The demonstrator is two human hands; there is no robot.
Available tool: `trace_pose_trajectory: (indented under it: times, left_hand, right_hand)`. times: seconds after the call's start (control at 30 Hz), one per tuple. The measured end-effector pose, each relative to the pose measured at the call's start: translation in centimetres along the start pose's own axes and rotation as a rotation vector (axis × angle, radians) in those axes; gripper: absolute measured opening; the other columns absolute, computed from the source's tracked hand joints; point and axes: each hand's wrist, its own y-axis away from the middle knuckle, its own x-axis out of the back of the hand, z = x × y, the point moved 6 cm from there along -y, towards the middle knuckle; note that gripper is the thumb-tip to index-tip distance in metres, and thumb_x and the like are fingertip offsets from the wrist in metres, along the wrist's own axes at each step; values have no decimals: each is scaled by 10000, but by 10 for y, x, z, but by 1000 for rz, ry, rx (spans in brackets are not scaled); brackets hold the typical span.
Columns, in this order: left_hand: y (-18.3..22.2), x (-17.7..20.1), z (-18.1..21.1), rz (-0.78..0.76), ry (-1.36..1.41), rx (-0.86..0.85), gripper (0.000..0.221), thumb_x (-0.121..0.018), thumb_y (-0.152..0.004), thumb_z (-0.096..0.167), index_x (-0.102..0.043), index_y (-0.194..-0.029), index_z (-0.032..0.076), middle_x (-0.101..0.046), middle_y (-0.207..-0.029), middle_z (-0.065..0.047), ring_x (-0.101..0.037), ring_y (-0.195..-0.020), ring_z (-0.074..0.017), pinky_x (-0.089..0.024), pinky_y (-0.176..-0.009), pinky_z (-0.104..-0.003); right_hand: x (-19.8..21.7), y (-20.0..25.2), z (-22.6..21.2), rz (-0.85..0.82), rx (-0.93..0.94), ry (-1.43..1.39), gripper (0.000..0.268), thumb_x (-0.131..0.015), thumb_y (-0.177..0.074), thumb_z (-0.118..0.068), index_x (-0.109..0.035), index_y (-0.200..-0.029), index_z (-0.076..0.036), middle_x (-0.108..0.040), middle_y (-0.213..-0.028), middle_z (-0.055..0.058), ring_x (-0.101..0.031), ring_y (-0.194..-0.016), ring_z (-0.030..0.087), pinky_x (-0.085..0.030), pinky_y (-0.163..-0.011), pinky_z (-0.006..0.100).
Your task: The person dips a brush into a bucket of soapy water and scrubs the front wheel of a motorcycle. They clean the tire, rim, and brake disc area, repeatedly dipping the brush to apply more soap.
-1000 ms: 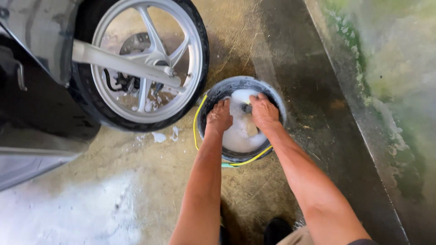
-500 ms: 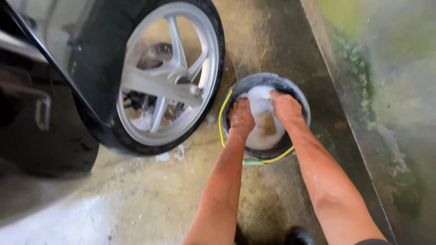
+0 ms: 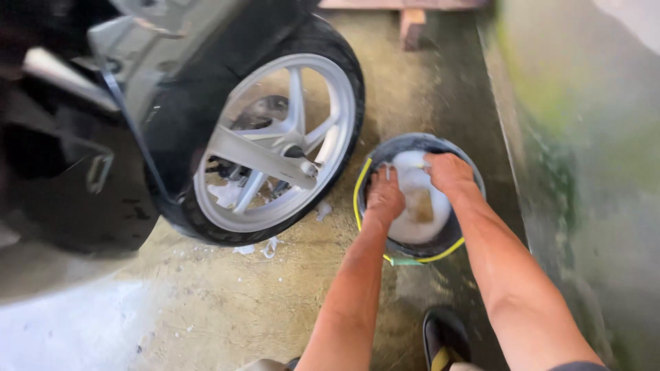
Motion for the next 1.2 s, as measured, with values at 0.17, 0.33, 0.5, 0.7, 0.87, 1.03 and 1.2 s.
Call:
trace_pose_trajectory:
  times: [0.17, 0.33, 0.5, 0.7, 0.87, 1.03, 1.2]
  left_hand:
    - [-36, -33, -12, 35, 46, 14, 693, -643, -875, 239, -422, -1506, 59, -442, -1529, -157, -542, -1286, -359, -512, -1052, -436]
    - [-45, -27, -17, 58, 75, 60, 653, -665, -871, 298, -446, -1450, 89, -469, -1494, -132, -576, -1251, -354, -509, -1061, -422]
    - [-45, -72, -32, -21, -45, 120, 521, -595, -936, 331, -552, -1397, 90, -680, -1130, -83, -729, -988, -319, -614, -811, -458]
    - [6, -4, 5, 61, -162, -17, 221, -631, -890, 238, -764, -1004, 103, -652, -1190, -99, -669, -1072, -322, -574, -874, -442]
    - [-12, -51, -15, -83, -194, -36, 288, -641, -871, 245, -681, -1126, 117, -635, -1168, -121, -679, -1042, -362, -567, -870, -499]
    - [-17, -25, 2, 15, -113, -33, 237, -612, -882, 167, -678, -1085, 65, -674, -1085, -139, -734, -948, -368, -621, -777, -495]
    - [5, -23, 33, -321, 128, 26, 844, -756, -869, 542, -399, -1416, 8, -512, -1469, -259, -572, -1339, -452, -502, -1132, -522]
  right_hand:
    - [-7, -56, 4, -141, 145, 140, 292, -597, -967, -392, -779, -1126, -229, -784, -1011, 110, -719, -1143, 277, -588, -978, 492]
    - [-1, -38, -19, -396, 289, 187, 148, -702, -857, -265, -829, -835, -191, -758, -610, 72, -800, -835, 213, -634, -859, 392]
    - [-44, -21, -11, -323, 399, 195, 473, -612, -898, -365, -718, -1312, -162, -743, -1267, 167, -647, -1284, 320, -553, -1081, 459]
    - [-9, 6, 13, -221, 449, -46, 485, -588, -884, -210, -557, -1368, -192, -692, -1274, 233, -623, -1273, 403, -532, -1090, 502]
    - [24, 34, 17, -164, 416, 38, 355, -557, -900, -296, -712, -1211, -227, -765, -1161, 144, -683, -1199, 335, -561, -1054, 446]
    - [12, 16, 24, -172, 375, -35, 337, -550, -917, -299, -700, -1172, -139, -786, -998, 176, -743, -1039, 348, -626, -908, 444]
    - [-40, -20, 33, -266, 286, -40, 264, -656, -840, -255, -749, -1086, -283, -772, -680, 9, -767, -646, 220, -662, -635, 361]
